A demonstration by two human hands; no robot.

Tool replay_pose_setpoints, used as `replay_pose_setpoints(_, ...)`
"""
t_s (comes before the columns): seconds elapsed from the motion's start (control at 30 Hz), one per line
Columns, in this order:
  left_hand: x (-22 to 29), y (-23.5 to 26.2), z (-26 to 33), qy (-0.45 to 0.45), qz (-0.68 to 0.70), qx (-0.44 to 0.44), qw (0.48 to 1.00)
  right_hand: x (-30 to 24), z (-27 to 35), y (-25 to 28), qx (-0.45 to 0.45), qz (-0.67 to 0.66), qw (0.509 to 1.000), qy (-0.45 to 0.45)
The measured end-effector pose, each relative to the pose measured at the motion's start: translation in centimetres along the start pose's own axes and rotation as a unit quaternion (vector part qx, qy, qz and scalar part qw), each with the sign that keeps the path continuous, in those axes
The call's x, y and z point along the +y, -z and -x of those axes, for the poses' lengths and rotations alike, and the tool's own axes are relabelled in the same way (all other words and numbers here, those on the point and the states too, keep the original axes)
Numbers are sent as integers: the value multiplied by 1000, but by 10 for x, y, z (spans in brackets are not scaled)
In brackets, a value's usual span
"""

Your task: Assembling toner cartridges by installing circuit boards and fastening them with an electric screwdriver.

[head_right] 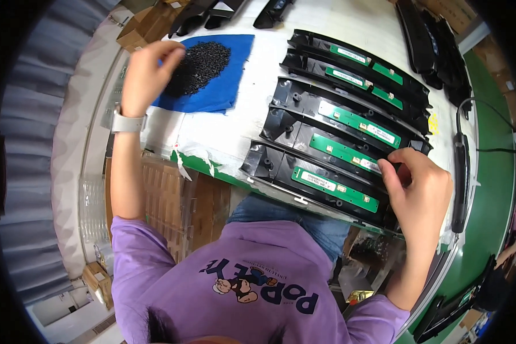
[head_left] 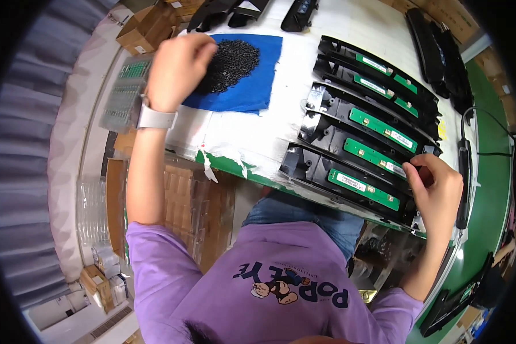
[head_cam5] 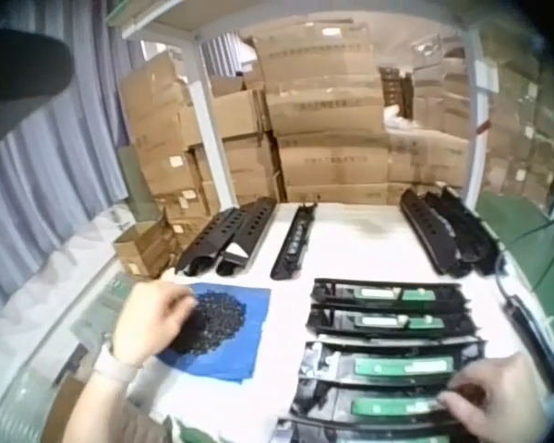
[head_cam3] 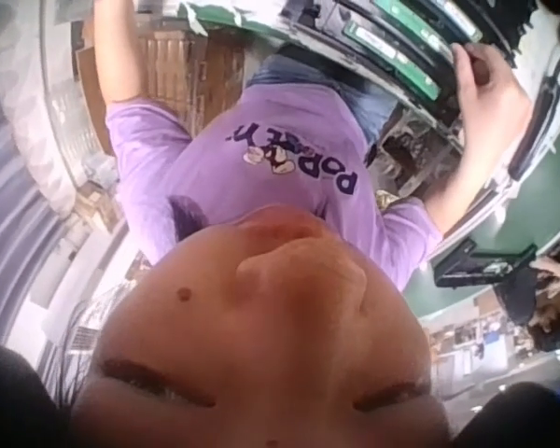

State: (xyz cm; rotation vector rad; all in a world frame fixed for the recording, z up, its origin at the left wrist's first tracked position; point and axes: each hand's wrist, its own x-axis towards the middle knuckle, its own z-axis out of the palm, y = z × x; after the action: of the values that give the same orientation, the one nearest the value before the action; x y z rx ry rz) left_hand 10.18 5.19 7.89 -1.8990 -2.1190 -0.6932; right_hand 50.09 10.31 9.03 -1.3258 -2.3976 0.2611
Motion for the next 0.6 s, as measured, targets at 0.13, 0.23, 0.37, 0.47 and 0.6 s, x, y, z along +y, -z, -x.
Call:
replay_pose_setpoints(0.13,16,-21,6,26,-147,-93,984,-2,0,-1,8,-37,999,5)
replay_pose_setpoints(0.23,4,-28,4,9,-90,-64,994,1,5,-2,-5,-36,999,4)
replay_pose_setpoints(0.37,-4,-32,0,36,-5,-42,998,10,10,-2,10,-44,999,-1)
replay_pose_setpoints(0.47,-7,-32,-3,38,65,-19,997,18,14,2,12,-36,999,-20)
replay_pose_setpoints(0.6,0,-29,-6,26,69,57,996,50,15,18,37,-52,997,-53)
